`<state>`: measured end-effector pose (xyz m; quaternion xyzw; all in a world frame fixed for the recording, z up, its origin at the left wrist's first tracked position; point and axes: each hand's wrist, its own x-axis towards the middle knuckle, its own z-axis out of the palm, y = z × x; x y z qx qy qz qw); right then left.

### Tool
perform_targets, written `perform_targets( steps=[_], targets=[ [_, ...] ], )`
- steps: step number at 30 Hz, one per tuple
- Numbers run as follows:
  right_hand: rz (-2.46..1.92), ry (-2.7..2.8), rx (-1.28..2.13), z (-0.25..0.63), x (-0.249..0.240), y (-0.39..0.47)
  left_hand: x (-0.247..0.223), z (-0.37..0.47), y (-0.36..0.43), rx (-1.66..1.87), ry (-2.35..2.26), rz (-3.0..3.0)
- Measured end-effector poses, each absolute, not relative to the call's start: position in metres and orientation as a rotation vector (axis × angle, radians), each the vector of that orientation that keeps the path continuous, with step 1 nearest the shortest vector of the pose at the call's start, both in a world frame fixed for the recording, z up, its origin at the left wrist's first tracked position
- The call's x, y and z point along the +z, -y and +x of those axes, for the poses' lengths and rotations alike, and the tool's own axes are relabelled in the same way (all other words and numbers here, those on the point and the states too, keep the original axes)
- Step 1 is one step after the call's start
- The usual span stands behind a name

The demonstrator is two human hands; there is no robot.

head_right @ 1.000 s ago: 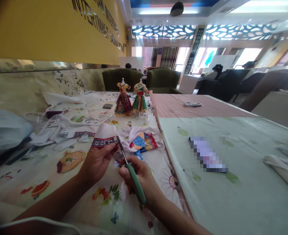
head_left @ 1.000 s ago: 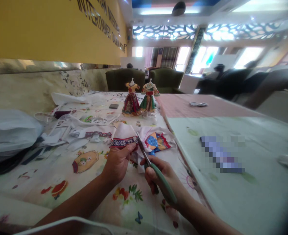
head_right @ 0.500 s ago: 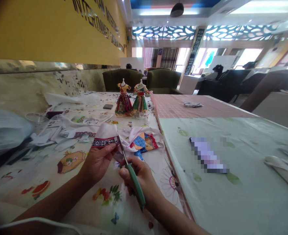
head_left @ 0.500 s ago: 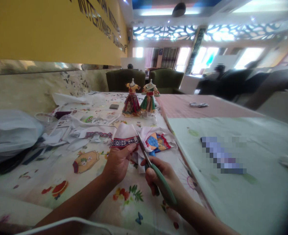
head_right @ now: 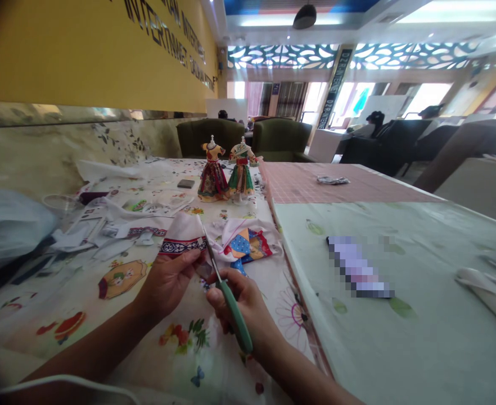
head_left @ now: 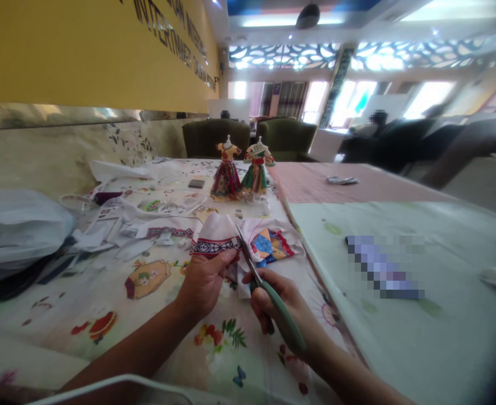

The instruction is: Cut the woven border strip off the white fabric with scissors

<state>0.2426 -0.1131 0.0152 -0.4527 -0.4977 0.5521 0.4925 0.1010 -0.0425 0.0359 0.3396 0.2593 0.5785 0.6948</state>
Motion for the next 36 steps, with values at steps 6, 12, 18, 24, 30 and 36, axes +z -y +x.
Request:
perform_targets(
  steps=[6, 12, 18, 24, 30, 36],
  targets=[
    [-1.133, 1.169, 1.353, 0.2417, 0.0166, 0.114, 0.0357, 0.1009, 0.042, 1.29, -0.581, 0.748],
    [-1.176, 1.178, 1.343, 0.2412, 0.0183, 0.115, 0.034, 0.1003, 0.0417, 1.298, -0.607, 0.734],
    [-1.15, 1.207, 1.331, 0.2415, 0.0179, 0.1128, 0.035, 0.0982, 0.0404, 1.298, -0.602, 0.741],
    [-1.116, 1.206, 1.332, 0.2421, 0.0171, 0.1102, 0.0368, 0.0994, 0.0416, 1.262, -0.557, 0.781],
    [-1.136, 1.239, 1.308, 0.2435, 0.0184, 0.1111, 0.0358, 0.0987, 0.0417, 1.255, -0.559, 0.81],
    [-1.16, 1.223, 1.336, 0.2446, 0.0201, 0.1129, 0.0364, 0.0988, 0.0418, 1.265, -0.527, 0.837]
  ],
)
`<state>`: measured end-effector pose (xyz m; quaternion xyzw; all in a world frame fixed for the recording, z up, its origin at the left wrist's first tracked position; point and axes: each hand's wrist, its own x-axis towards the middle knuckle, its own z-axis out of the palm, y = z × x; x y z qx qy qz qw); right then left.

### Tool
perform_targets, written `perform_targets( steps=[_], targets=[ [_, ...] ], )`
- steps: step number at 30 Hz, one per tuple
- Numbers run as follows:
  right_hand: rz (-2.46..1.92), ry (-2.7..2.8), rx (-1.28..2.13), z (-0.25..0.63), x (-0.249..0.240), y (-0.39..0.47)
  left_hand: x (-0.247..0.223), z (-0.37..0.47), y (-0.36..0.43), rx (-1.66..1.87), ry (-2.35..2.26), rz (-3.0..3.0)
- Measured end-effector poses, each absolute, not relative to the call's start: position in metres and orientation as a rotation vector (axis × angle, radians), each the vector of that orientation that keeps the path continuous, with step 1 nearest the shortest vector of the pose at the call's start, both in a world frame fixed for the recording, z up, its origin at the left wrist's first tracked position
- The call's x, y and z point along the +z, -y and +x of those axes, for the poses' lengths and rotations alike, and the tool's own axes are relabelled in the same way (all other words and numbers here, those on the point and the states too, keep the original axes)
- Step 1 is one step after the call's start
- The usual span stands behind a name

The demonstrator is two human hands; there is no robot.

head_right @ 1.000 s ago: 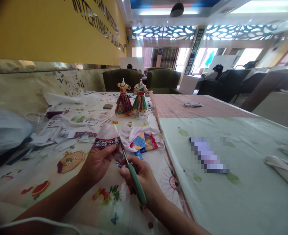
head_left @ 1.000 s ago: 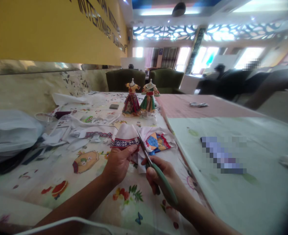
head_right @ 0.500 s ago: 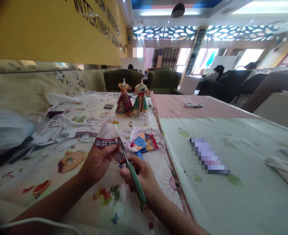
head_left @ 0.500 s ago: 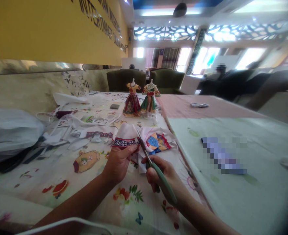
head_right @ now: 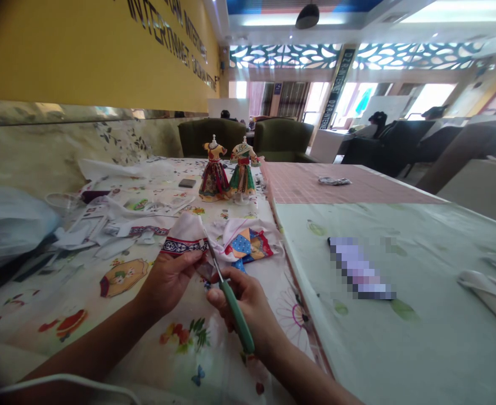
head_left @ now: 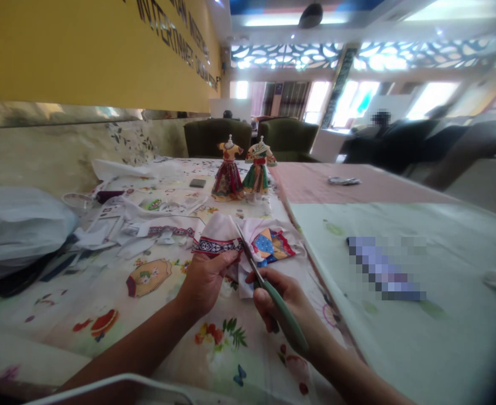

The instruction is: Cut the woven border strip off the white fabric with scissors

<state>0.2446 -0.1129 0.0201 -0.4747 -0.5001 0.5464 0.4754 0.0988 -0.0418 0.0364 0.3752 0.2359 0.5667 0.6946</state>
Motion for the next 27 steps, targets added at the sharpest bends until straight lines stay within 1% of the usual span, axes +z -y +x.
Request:
perform_targets(
  steps=[10, 27],
  targets=[
    [-1.195, 1.2, 1.338, 0.2428, 0.0194, 0.1123, 0.038, 0.0981, 0.0413, 1.259, -0.58, 0.786],
    [-1.155, 1.226, 1.327, 0.2462, 0.0151, 0.1112, 0.0296, 0.0938, 0.0376, 1.234, -0.599, 0.952]
  ],
)
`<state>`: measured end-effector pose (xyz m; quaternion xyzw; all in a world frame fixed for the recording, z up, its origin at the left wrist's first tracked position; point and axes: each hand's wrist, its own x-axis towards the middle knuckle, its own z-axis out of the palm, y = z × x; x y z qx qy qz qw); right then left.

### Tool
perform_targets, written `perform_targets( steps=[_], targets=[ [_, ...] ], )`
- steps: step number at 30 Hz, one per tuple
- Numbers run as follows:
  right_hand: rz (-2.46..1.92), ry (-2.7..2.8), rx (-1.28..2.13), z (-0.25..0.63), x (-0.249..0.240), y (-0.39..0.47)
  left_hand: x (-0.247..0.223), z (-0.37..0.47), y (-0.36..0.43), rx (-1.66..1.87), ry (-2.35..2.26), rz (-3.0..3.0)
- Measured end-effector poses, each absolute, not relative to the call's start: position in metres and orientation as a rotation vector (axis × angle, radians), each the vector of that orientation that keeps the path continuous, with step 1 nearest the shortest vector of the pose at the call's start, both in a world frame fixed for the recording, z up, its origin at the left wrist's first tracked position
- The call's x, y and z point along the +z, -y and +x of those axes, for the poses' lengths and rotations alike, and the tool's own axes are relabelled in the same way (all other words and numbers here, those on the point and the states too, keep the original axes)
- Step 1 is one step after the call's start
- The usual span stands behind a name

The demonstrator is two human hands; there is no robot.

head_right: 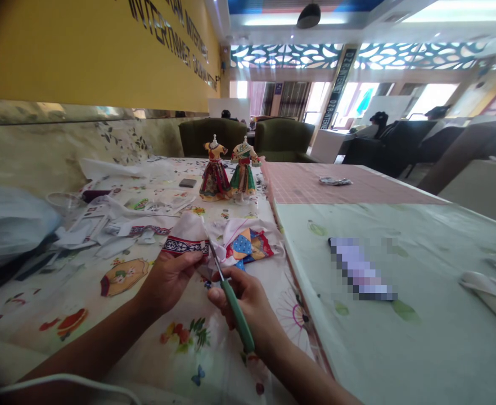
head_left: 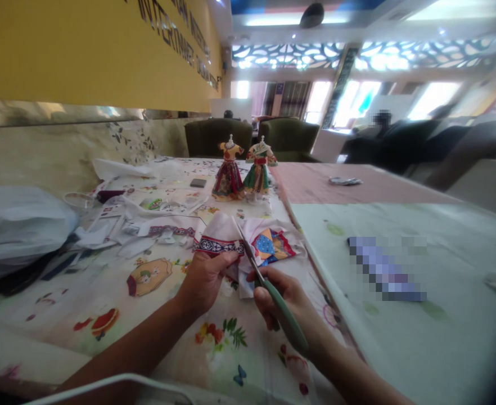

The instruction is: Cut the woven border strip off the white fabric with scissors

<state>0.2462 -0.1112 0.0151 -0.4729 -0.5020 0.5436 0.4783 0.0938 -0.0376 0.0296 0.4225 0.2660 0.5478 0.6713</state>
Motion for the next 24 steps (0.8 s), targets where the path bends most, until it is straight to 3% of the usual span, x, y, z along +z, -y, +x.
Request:
perform_targets(
  steps=[11, 24],
  targets=[
    [-1.209, 1.222, 1.335, 0.245, 0.02, 0.112, 0.037, 0.098, 0.04, 1.215, -0.602, 0.746],
    [-1.356, 1.69, 1.323, 0.314, 0.04, 0.09, 0.027, 0.097, 0.021, 1.221, -0.762, 0.54]
  ],
)
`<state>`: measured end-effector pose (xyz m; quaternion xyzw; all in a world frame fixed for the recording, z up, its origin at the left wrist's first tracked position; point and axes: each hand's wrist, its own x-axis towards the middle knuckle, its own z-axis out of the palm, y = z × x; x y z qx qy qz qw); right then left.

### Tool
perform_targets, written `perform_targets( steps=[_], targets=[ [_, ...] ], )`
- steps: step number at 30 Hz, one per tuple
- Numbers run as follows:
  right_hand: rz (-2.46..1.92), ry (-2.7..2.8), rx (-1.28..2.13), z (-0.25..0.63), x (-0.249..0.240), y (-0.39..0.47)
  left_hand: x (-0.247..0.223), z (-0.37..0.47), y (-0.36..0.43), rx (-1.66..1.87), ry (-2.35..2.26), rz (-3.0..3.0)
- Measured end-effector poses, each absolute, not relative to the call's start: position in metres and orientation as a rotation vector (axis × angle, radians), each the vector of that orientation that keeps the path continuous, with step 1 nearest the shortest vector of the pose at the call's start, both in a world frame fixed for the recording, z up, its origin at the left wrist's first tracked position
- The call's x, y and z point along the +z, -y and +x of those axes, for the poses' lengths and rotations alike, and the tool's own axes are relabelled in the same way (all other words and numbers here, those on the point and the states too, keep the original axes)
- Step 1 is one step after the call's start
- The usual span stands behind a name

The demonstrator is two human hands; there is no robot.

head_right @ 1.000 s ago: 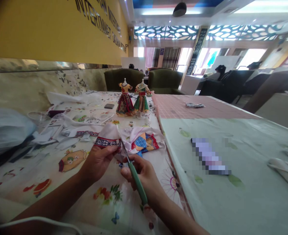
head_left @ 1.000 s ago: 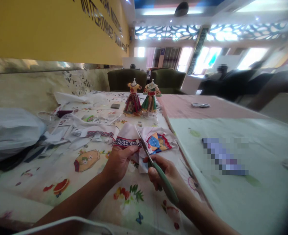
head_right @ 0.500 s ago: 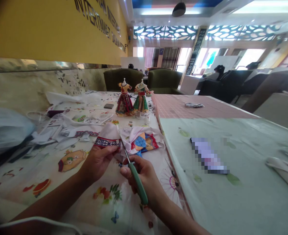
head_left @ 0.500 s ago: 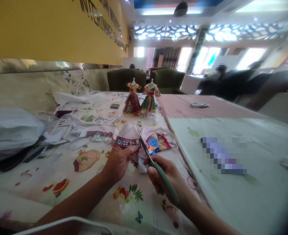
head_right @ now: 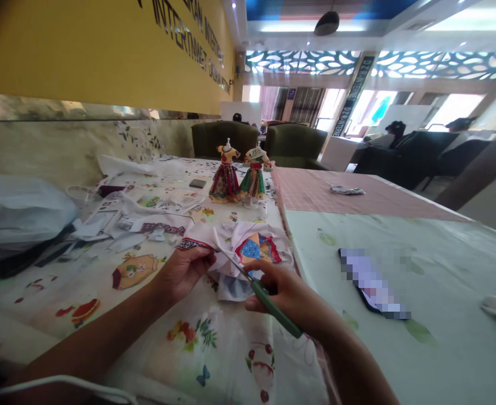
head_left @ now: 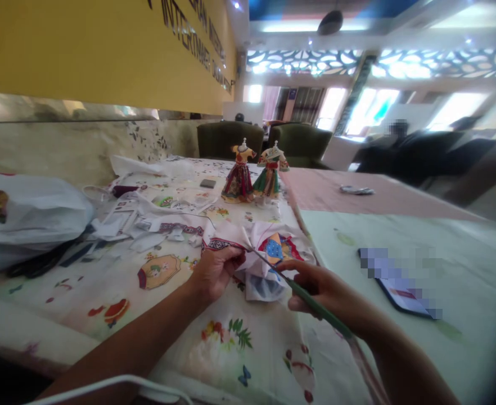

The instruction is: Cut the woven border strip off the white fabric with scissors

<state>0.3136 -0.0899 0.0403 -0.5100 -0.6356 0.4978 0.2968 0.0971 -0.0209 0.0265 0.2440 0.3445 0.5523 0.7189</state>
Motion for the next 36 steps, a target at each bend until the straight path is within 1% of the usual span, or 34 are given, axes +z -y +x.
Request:
perform_targets(
  steps=[9, 14, 19, 22, 28, 31, 36],
  targets=[
    [-1.404, 1.796, 1.128, 0.323, 0.033, 0.086, 0.025, 0.096, 0.02, 1.24, -0.801, 0.623],
    [-1.425, 1.865, 1.078, 0.326, 0.034, 0.088, 0.021, 0.094, 0.014, 1.258, -0.804, 0.618],
    [-1.489, 1.92, 0.923, 0.325, 0.036, 0.085, 0.018, 0.093, 0.011, 1.253, -0.8, 0.592],
    [-1.459, 1.896, 0.953, 0.327, 0.036, 0.083, 0.018, 0.092, 0.011, 1.264, -0.797, 0.586],
    [-1.382, 1.856, 1.175, 0.331, 0.034, 0.08, 0.016, 0.092, 0.01, 1.261, -0.814, 0.595],
    [-1.366, 1.821, 1.15, 0.331, 0.031, 0.078, 0.014, 0.092, 0.008, 1.247, -0.829, 0.606],
    [-1.427, 1.938, 1.066, 0.332, 0.026, 0.079, 0.01, 0.091, 0.007, 1.23, -0.835, 0.586]
  ],
)
